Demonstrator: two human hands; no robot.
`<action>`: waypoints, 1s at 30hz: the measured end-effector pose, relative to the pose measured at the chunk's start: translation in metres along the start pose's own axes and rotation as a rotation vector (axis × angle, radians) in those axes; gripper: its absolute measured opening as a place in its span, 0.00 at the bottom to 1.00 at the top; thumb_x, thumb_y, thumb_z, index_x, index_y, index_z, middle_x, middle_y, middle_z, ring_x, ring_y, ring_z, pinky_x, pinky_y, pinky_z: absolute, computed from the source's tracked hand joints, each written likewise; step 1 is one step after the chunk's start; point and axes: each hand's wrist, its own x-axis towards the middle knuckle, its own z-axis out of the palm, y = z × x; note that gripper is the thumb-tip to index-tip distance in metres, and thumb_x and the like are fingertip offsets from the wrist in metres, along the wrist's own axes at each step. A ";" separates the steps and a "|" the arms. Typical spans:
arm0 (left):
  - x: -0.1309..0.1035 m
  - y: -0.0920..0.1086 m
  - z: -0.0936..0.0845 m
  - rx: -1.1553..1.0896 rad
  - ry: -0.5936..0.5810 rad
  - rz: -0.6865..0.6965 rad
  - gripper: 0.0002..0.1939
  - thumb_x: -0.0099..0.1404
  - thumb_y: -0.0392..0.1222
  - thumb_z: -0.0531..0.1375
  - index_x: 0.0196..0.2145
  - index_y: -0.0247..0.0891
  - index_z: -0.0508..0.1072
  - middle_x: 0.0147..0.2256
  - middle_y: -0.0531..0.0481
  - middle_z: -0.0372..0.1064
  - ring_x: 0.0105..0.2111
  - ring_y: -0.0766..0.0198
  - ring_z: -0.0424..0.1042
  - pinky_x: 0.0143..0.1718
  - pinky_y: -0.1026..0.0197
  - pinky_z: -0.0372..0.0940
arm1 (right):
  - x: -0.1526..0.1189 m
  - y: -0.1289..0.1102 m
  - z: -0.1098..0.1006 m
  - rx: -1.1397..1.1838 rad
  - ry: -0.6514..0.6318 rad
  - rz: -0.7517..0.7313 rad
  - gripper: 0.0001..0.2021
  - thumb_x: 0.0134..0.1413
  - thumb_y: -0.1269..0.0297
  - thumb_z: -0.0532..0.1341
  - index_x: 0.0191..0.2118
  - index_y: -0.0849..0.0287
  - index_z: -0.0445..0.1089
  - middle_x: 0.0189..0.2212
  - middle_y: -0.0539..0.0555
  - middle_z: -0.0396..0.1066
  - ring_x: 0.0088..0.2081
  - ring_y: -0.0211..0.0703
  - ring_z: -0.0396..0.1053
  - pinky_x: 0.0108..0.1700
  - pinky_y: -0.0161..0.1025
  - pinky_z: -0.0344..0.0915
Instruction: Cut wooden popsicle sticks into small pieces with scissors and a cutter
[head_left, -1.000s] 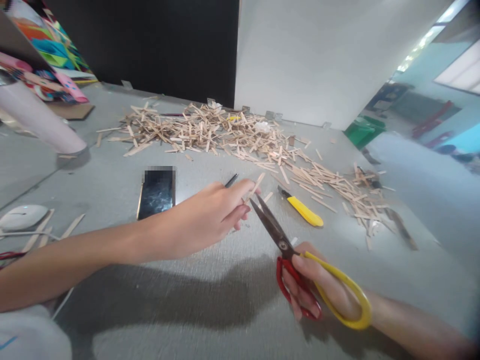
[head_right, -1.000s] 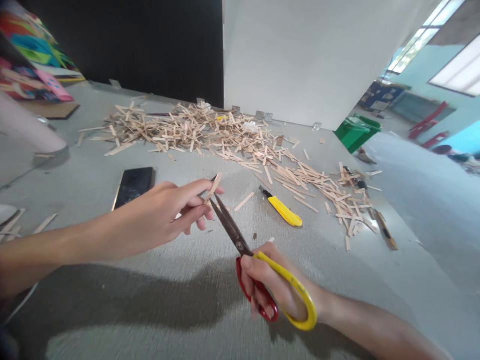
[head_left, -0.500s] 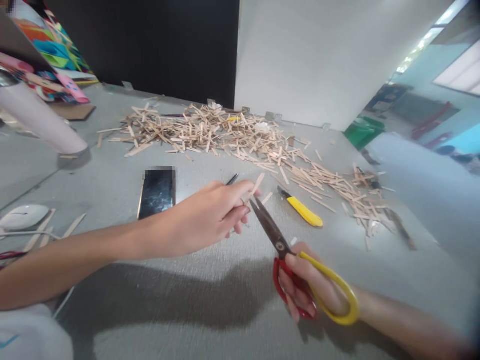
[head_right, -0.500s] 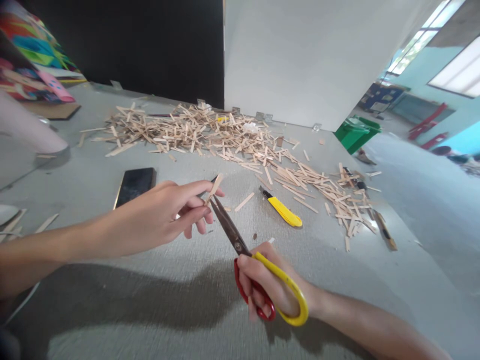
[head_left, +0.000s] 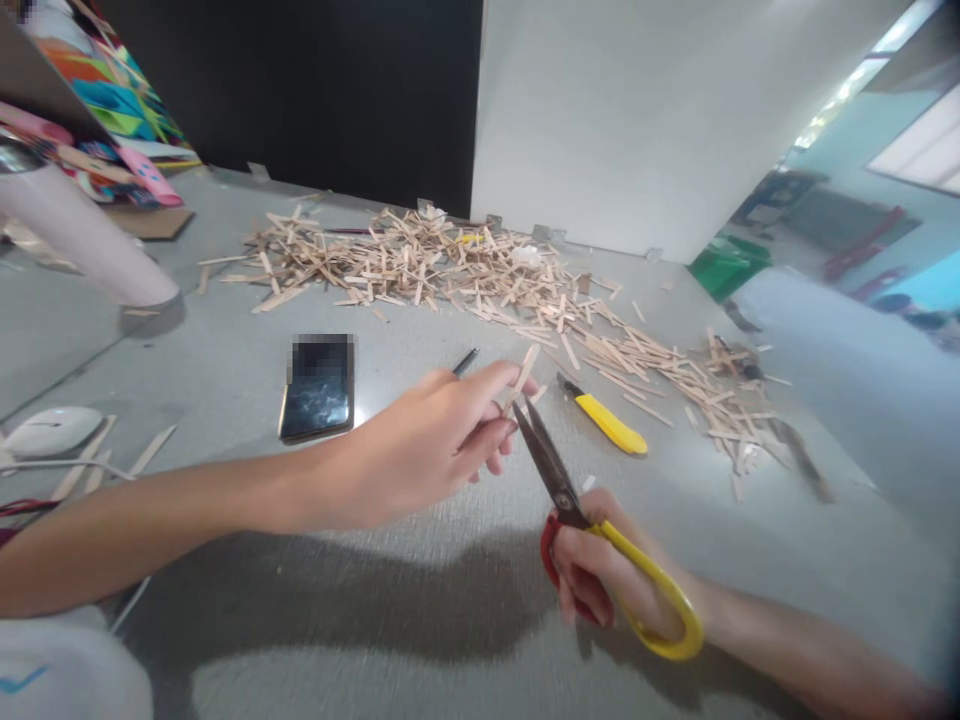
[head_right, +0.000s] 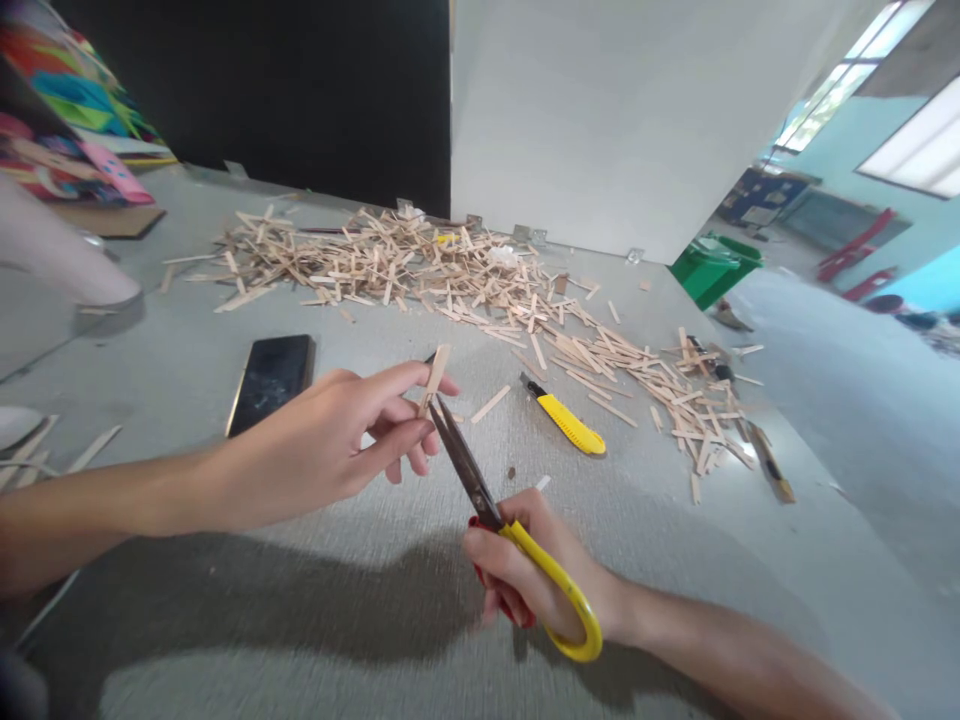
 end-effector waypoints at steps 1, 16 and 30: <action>0.000 -0.001 0.001 0.019 0.002 0.013 0.11 0.81 0.39 0.56 0.59 0.42 0.68 0.37 0.53 0.81 0.28 0.68 0.80 0.28 0.69 0.70 | 0.000 0.001 0.001 0.001 0.002 0.000 0.34 0.62 0.29 0.64 0.20 0.54 0.62 0.10 0.43 0.57 0.13 0.31 0.56 0.21 0.32 0.63; -0.007 -0.011 0.018 0.298 0.123 0.058 0.17 0.79 0.36 0.54 0.63 0.38 0.68 0.32 0.50 0.79 0.28 0.60 0.78 0.34 0.61 0.69 | -0.001 0.004 -0.004 -0.080 0.034 0.111 0.36 0.64 0.26 0.58 0.21 0.54 0.62 0.10 0.43 0.56 0.12 0.32 0.57 0.16 0.30 0.57; -0.004 -0.007 0.015 0.205 0.120 0.055 0.18 0.81 0.39 0.54 0.65 0.41 0.67 0.31 0.53 0.80 0.30 0.61 0.81 0.36 0.62 0.72 | 0.004 0.002 0.000 -0.182 0.120 0.012 0.39 0.65 0.27 0.59 0.15 0.54 0.60 0.09 0.46 0.56 0.12 0.30 0.51 0.16 0.31 0.47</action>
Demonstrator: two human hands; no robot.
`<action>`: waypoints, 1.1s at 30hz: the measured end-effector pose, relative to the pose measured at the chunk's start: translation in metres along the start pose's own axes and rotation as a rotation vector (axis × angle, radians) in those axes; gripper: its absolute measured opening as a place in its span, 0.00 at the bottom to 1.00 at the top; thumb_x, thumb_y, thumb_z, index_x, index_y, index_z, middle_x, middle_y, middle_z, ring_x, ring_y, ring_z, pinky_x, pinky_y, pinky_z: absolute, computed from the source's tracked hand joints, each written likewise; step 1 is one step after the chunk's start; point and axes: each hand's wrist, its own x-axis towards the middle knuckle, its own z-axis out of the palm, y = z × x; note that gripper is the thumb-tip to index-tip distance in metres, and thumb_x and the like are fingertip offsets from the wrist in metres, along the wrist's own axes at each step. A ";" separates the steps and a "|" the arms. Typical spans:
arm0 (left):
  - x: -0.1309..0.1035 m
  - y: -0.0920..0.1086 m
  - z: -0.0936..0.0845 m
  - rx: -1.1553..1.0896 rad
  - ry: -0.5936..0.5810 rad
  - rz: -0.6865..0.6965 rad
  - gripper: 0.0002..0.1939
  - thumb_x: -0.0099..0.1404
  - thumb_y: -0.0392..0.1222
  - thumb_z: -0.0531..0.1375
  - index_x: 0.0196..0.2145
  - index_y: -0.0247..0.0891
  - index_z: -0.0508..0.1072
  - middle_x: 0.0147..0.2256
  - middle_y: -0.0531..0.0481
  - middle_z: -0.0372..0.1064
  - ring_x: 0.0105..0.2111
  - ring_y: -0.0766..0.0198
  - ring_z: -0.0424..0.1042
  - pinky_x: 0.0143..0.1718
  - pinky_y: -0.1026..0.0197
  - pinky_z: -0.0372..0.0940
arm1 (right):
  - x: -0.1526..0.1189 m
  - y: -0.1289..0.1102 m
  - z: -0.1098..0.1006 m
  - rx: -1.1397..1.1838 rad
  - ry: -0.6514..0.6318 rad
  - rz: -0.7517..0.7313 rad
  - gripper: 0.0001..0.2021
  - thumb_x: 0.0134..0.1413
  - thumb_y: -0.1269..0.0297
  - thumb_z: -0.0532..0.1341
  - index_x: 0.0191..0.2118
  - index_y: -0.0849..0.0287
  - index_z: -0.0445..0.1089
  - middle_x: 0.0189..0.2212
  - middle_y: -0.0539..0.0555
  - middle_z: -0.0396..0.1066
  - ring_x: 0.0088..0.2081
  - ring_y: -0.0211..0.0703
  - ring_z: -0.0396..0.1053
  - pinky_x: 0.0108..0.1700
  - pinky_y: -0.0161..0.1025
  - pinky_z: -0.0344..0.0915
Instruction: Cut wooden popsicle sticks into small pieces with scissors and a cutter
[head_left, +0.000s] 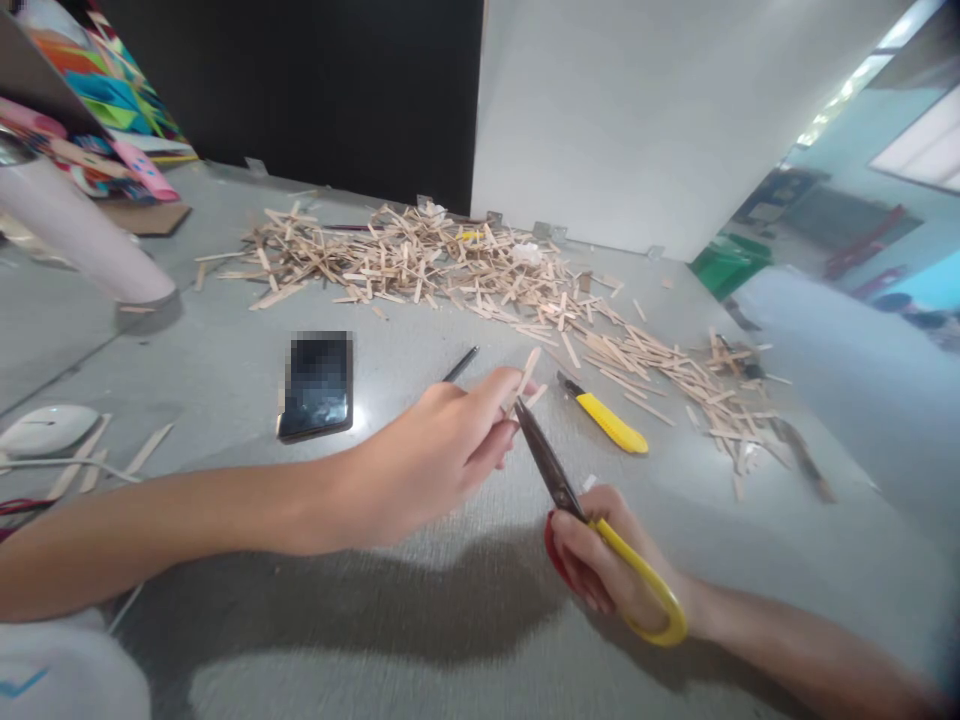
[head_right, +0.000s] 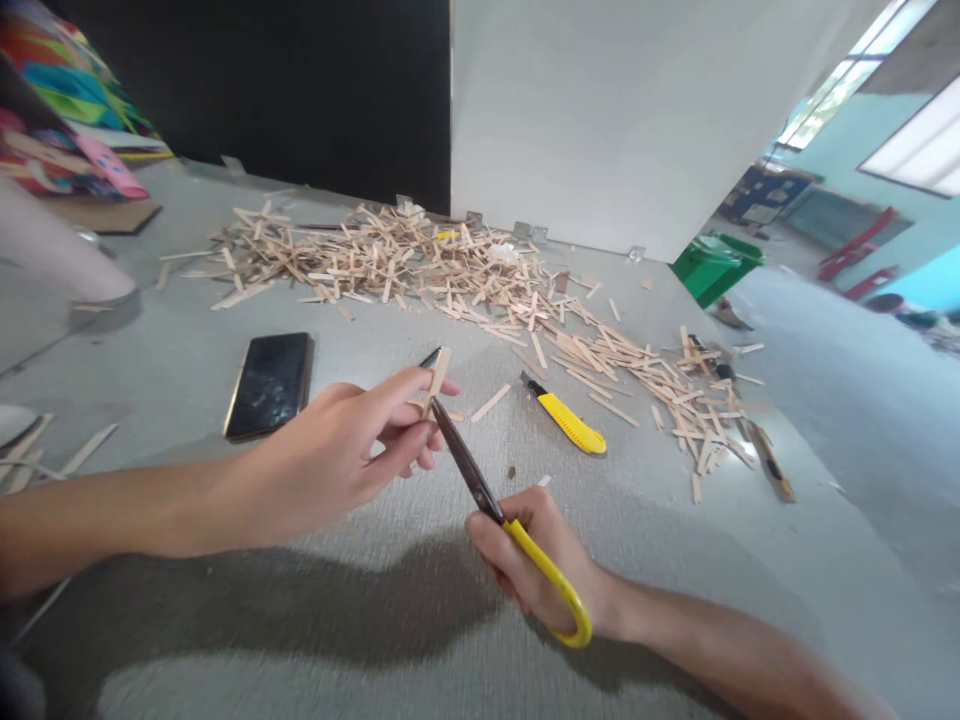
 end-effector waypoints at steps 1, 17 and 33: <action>0.001 0.000 0.000 0.007 0.008 -0.002 0.17 0.81 0.39 0.55 0.64 0.41 0.68 0.31 0.52 0.80 0.31 0.60 0.81 0.36 0.62 0.72 | -0.001 0.000 0.000 0.009 0.003 0.004 0.39 0.65 0.27 0.59 0.16 0.54 0.59 0.09 0.45 0.55 0.12 0.30 0.51 0.16 0.31 0.48; 0.006 -0.009 -0.007 0.078 -0.016 0.000 0.16 0.79 0.39 0.56 0.61 0.39 0.70 0.32 0.48 0.78 0.32 0.55 0.81 0.33 0.61 0.70 | -0.004 -0.014 -0.012 0.063 -0.076 0.089 0.43 0.65 0.27 0.60 0.10 0.54 0.56 0.05 0.47 0.53 0.08 0.29 0.50 0.13 0.32 0.45; 0.016 0.011 -0.016 -0.602 -0.112 -0.193 0.07 0.83 0.41 0.55 0.54 0.38 0.66 0.38 0.43 0.82 0.36 0.57 0.86 0.28 0.62 0.80 | -0.016 -0.018 -0.019 0.104 -0.055 -0.032 0.32 0.65 0.30 0.61 0.25 0.55 0.66 0.13 0.45 0.59 0.18 0.38 0.62 0.26 0.38 0.63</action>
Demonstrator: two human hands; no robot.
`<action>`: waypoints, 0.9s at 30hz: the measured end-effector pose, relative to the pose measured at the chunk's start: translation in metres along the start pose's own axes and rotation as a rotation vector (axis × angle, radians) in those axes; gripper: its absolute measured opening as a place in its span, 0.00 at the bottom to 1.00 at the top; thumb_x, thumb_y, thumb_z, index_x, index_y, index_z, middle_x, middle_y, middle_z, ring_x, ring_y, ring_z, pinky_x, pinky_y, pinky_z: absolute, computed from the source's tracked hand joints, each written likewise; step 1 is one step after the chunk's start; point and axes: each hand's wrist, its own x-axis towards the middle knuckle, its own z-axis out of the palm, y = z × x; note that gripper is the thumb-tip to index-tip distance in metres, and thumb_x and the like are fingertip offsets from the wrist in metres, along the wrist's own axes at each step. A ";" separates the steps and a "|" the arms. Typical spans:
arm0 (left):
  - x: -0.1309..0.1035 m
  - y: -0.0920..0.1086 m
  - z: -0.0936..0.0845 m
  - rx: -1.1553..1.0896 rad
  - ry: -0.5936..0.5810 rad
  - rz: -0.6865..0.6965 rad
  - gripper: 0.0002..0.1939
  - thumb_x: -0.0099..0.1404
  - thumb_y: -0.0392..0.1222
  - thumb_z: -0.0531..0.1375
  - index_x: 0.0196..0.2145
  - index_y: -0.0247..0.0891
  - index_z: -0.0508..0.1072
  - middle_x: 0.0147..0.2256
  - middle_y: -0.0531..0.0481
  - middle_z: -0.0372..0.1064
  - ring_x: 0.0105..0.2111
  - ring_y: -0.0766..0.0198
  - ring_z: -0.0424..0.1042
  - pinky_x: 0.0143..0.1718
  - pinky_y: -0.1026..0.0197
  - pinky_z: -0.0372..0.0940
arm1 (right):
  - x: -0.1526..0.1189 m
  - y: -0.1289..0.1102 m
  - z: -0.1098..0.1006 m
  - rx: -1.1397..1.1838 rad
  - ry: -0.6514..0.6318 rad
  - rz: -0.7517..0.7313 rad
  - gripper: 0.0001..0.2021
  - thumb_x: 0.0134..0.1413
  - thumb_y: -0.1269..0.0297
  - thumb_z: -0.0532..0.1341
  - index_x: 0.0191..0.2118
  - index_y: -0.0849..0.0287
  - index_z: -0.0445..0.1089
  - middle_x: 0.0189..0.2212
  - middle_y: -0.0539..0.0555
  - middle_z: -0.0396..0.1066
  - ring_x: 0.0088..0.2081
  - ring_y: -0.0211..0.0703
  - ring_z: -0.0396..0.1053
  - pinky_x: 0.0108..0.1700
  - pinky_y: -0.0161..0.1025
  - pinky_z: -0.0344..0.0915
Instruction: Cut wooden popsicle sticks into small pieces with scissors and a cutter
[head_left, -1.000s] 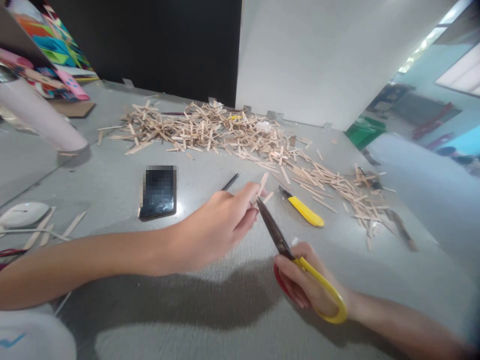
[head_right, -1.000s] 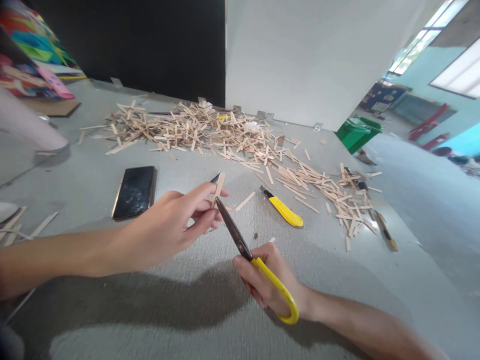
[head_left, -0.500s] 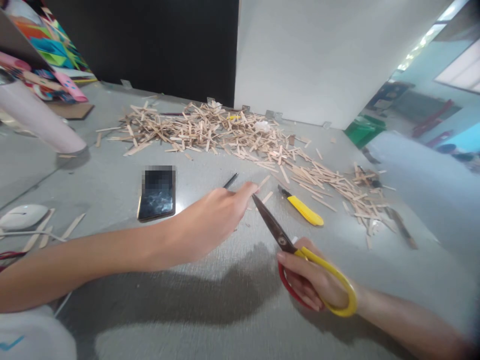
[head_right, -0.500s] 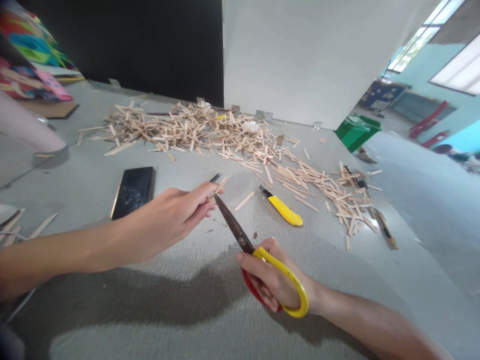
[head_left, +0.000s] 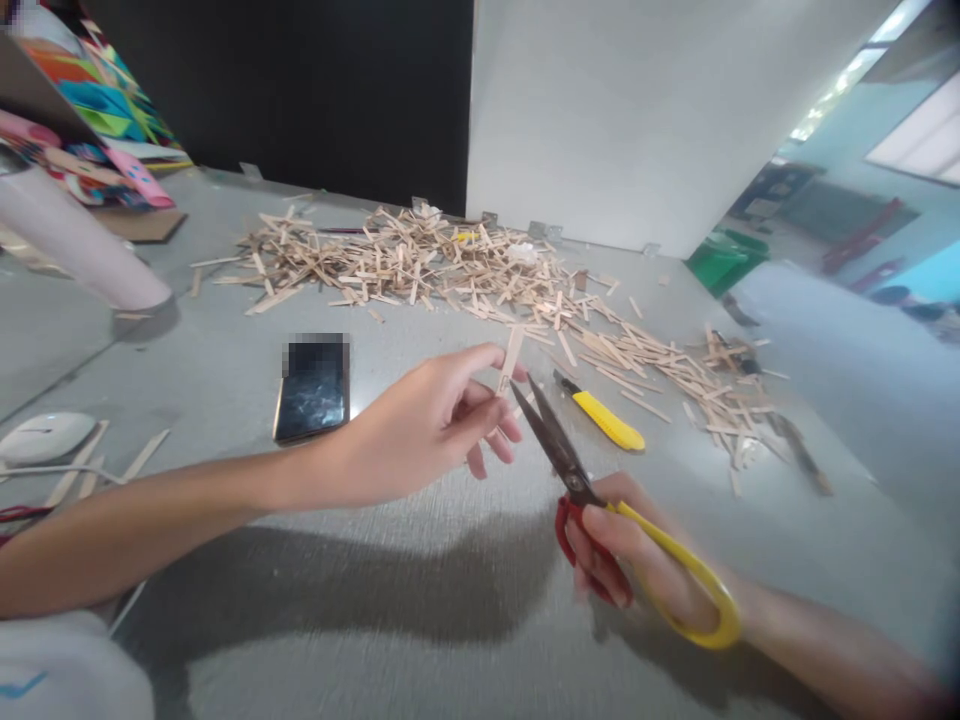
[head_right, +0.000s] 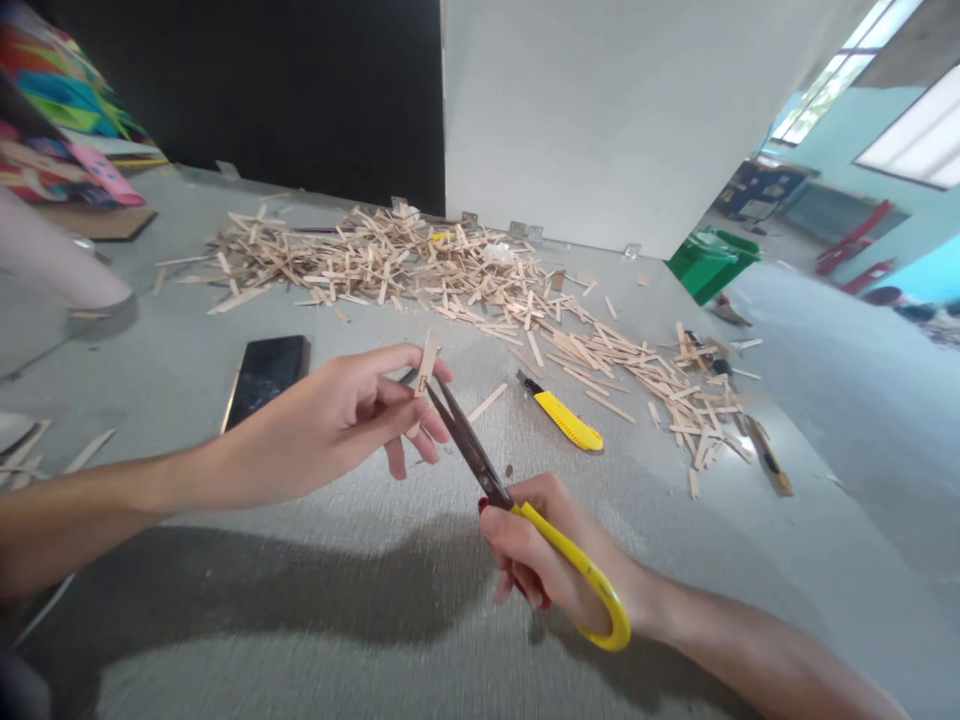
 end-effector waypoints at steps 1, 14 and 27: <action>0.000 0.000 0.000 -0.003 0.000 0.000 0.08 0.83 0.42 0.55 0.54 0.38 0.66 0.38 0.43 0.82 0.36 0.57 0.86 0.29 0.62 0.81 | 0.000 0.000 0.000 -0.007 0.005 0.006 0.33 0.65 0.29 0.61 0.25 0.55 0.66 0.14 0.45 0.59 0.18 0.38 0.61 0.25 0.37 0.61; -0.004 -0.005 0.000 0.251 0.063 0.074 0.10 0.81 0.40 0.58 0.56 0.38 0.69 0.32 0.50 0.82 0.30 0.62 0.83 0.30 0.65 0.76 | 0.001 -0.006 0.004 -0.036 0.033 0.066 0.36 0.60 0.24 0.61 0.21 0.55 0.63 0.13 0.44 0.59 0.14 0.31 0.56 0.20 0.32 0.62; -0.005 -0.012 0.010 0.236 0.075 0.102 0.12 0.79 0.38 0.56 0.57 0.38 0.68 0.32 0.50 0.81 0.29 0.62 0.83 0.30 0.64 0.77 | 0.006 0.001 0.017 -0.080 0.081 0.017 0.37 0.64 0.26 0.60 0.20 0.54 0.58 0.12 0.42 0.53 0.13 0.30 0.52 0.20 0.32 0.62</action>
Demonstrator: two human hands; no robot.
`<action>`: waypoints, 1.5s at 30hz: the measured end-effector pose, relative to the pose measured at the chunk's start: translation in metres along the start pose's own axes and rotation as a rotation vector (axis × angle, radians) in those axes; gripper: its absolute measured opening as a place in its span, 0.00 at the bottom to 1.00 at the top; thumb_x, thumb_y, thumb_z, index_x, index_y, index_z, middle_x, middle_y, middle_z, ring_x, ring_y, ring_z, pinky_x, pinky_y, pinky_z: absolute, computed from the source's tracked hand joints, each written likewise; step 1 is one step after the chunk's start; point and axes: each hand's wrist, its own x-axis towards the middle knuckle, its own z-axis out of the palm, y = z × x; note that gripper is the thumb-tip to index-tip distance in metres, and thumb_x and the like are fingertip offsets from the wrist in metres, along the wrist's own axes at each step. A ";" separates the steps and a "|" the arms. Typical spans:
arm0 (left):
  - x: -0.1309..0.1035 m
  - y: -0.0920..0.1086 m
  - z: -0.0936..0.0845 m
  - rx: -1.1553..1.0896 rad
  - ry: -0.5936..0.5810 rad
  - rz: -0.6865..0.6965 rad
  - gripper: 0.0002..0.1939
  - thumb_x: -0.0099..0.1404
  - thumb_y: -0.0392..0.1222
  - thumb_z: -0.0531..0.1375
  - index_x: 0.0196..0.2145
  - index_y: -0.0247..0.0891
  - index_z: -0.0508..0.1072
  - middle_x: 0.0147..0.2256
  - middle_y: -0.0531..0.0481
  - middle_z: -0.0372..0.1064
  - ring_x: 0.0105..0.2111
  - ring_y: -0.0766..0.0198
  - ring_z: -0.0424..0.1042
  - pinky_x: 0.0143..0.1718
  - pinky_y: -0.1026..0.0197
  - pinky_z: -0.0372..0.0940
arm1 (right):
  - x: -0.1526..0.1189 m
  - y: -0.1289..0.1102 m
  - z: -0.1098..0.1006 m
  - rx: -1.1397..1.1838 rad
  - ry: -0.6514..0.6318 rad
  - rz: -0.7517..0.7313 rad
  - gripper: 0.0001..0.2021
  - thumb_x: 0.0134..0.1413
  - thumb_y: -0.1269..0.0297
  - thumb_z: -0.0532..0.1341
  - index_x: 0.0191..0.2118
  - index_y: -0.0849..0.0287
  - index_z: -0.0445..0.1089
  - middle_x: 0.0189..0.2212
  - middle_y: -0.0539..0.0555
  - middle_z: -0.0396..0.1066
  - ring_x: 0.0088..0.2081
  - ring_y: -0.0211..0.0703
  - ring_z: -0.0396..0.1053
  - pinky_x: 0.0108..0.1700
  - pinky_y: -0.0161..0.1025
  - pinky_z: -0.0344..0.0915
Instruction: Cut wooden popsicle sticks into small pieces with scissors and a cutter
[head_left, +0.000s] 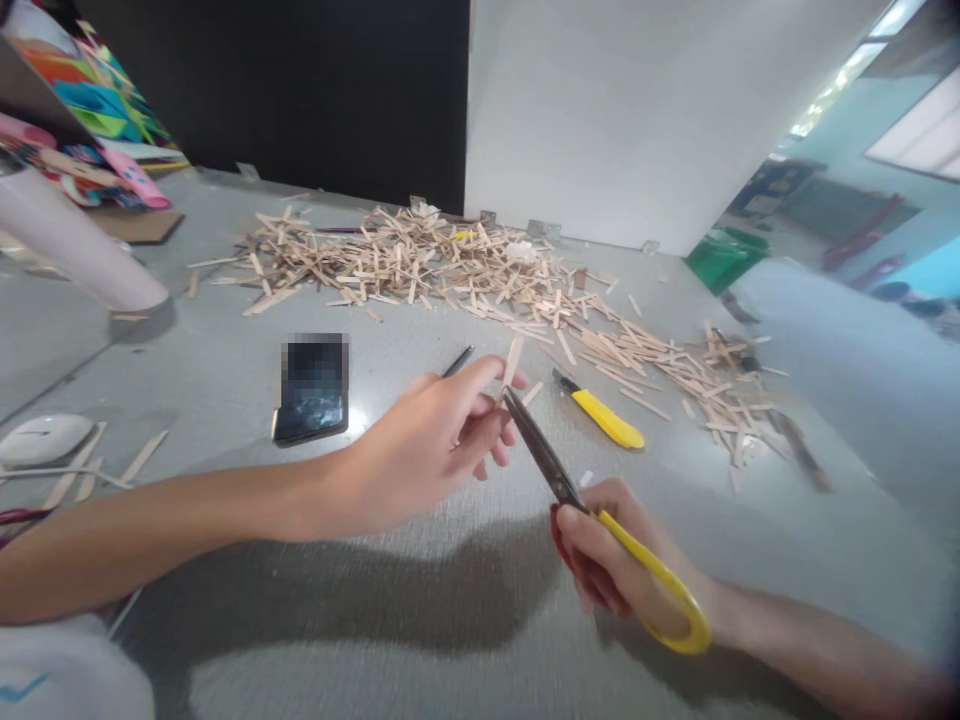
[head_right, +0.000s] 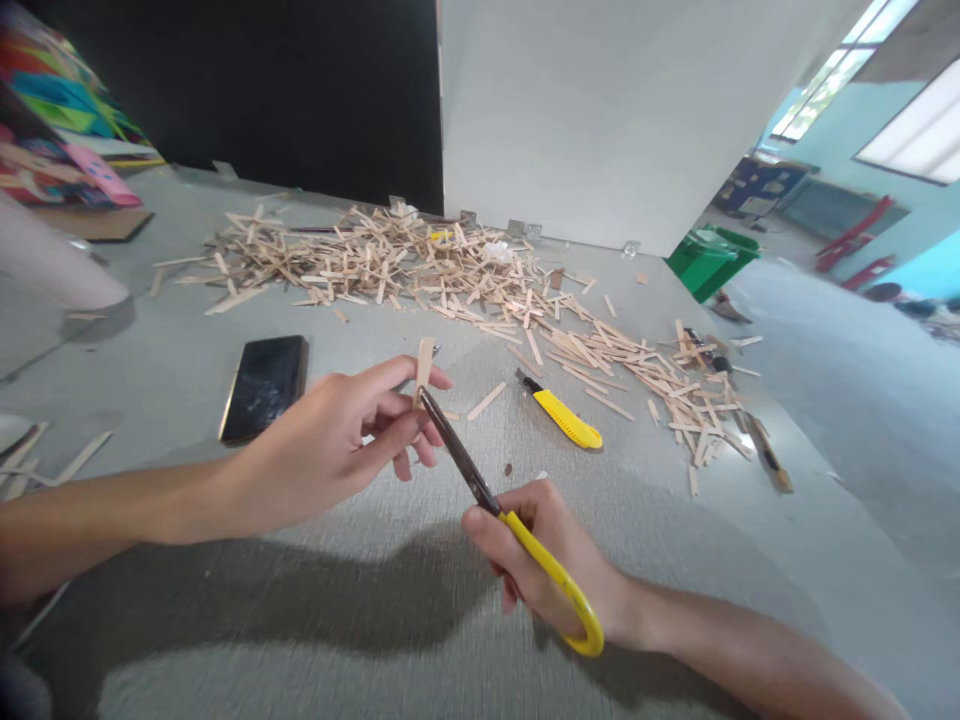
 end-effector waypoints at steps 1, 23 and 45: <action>0.000 0.000 0.001 -0.027 0.006 -0.002 0.12 0.79 0.37 0.56 0.57 0.37 0.68 0.33 0.49 0.81 0.30 0.62 0.83 0.30 0.64 0.77 | 0.001 0.001 0.001 0.003 -0.001 -0.015 0.36 0.64 0.27 0.60 0.20 0.54 0.58 0.13 0.42 0.54 0.14 0.30 0.52 0.19 0.32 0.60; -0.005 0.001 -0.004 0.075 0.072 0.073 0.09 0.85 0.41 0.51 0.49 0.39 0.70 0.39 0.49 0.82 0.35 0.64 0.84 0.36 0.65 0.79 | 0.004 -0.003 -0.009 -0.098 -0.016 -0.113 0.29 0.68 0.43 0.67 0.22 0.56 0.60 0.15 0.43 0.57 0.17 0.31 0.55 0.20 0.29 0.52; -0.006 -0.003 0.001 -0.016 0.124 0.084 0.15 0.86 0.46 0.50 0.57 0.36 0.70 0.39 0.45 0.83 0.38 0.59 0.87 0.43 0.58 0.83 | 0.002 -0.005 -0.004 -0.189 0.041 -0.068 0.31 0.69 0.37 0.61 0.23 0.53 0.56 0.16 0.43 0.54 0.16 0.34 0.60 0.17 0.29 0.56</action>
